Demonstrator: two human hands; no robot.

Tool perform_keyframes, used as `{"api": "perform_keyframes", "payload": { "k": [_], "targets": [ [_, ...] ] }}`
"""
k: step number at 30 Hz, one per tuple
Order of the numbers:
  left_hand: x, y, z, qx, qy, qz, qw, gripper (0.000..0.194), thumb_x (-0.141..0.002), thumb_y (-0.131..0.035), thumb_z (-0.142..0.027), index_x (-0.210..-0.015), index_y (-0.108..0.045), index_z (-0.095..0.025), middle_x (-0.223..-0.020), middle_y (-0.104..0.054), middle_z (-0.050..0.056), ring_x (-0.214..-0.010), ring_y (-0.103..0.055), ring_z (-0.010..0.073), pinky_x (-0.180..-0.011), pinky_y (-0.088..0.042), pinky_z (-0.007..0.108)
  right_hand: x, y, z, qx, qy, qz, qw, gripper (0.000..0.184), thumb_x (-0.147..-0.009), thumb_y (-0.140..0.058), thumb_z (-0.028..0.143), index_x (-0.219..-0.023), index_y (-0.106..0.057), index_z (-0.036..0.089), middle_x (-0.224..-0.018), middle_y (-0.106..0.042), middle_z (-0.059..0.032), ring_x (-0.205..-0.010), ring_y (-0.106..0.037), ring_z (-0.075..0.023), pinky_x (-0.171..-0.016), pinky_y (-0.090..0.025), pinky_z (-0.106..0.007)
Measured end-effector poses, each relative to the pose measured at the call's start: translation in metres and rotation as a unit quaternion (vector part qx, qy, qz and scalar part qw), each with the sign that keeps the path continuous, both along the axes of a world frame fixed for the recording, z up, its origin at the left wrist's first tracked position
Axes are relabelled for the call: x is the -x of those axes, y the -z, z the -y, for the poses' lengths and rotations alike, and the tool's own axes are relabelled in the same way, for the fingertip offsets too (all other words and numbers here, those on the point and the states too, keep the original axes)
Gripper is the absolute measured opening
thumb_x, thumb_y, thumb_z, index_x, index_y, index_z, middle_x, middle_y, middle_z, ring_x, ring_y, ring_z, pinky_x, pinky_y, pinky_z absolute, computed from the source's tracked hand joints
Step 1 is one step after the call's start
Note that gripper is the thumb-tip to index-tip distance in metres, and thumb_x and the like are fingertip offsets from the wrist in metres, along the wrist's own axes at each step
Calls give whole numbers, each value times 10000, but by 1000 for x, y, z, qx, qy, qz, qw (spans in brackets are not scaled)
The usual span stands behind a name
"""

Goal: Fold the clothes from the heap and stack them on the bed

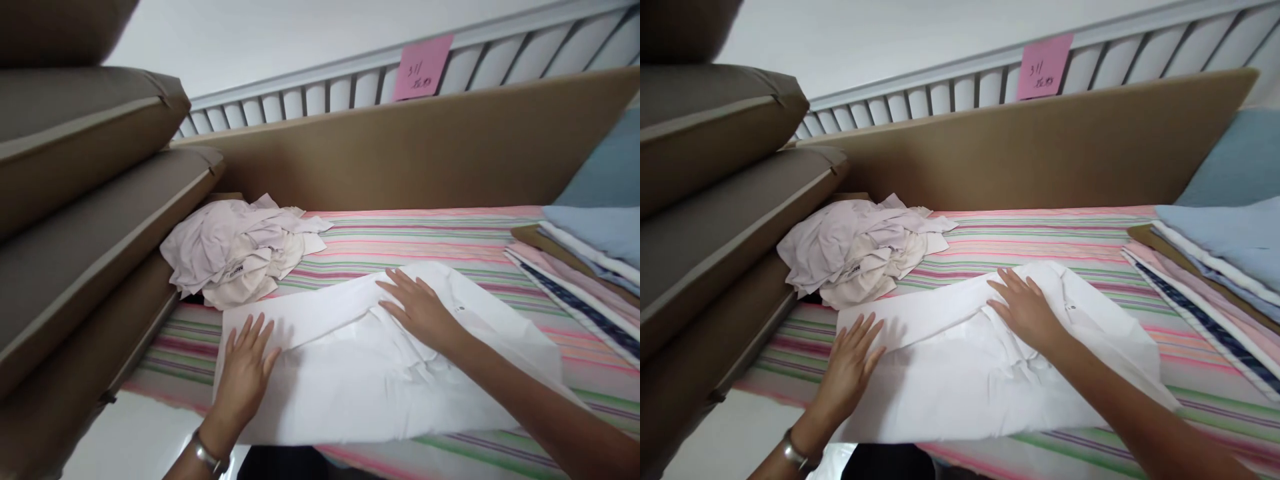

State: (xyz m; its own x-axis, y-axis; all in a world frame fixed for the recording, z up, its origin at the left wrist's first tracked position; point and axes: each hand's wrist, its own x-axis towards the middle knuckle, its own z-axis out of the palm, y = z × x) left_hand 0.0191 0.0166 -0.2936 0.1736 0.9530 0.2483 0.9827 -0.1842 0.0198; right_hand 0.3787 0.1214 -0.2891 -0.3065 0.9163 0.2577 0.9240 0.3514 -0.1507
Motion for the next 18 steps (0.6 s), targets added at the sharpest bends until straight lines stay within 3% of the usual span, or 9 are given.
{"api": "perform_keyframes", "payload": {
  "k": [5,9,13,18],
  "targets": [
    [14,25,-38,65,-131,7,989,520,-887,-368,-473,-1364,-410,-269,-1479,-325,121,-1350,-258,372,-1011,-253,634,-1,29,47,47,18,39,998,530,-884,-346,556,-1354,-428,324,-1487,-302,-68,-1374,-230,-308,-1061,-230,-568],
    [38,46,-55,68,-163,6,984,599,-883,-286,-540,-1412,-314,-260,-1491,-286,152,-1376,-190,361,-1016,-214,643,2,48,56,83,23,51,995,576,-891,-314,569,-1402,-352,305,-1503,-252,-81,-1386,-194,-303,-1086,-180,-547],
    [43,51,-62,91,-166,22,982,612,-876,-252,-562,-1415,-302,-276,-1508,-249,140,-1386,-153,361,-1016,-194,649,3,46,57,91,21,27,995,585,-896,-285,580,-1414,-321,311,-1515,-211,-71,-1394,-159,-303,-1095,-142,-549],
    [49,43,-55,77,-173,101,977,597,-876,-290,-493,-1401,-330,-214,-1509,-249,131,-1376,-202,337,-1042,-233,591,7,27,61,115,29,10,993,573,-898,-327,552,-1405,-348,286,-1509,-229,-86,-1393,-156,-306,-1096,-136,-546]
  ]
}}
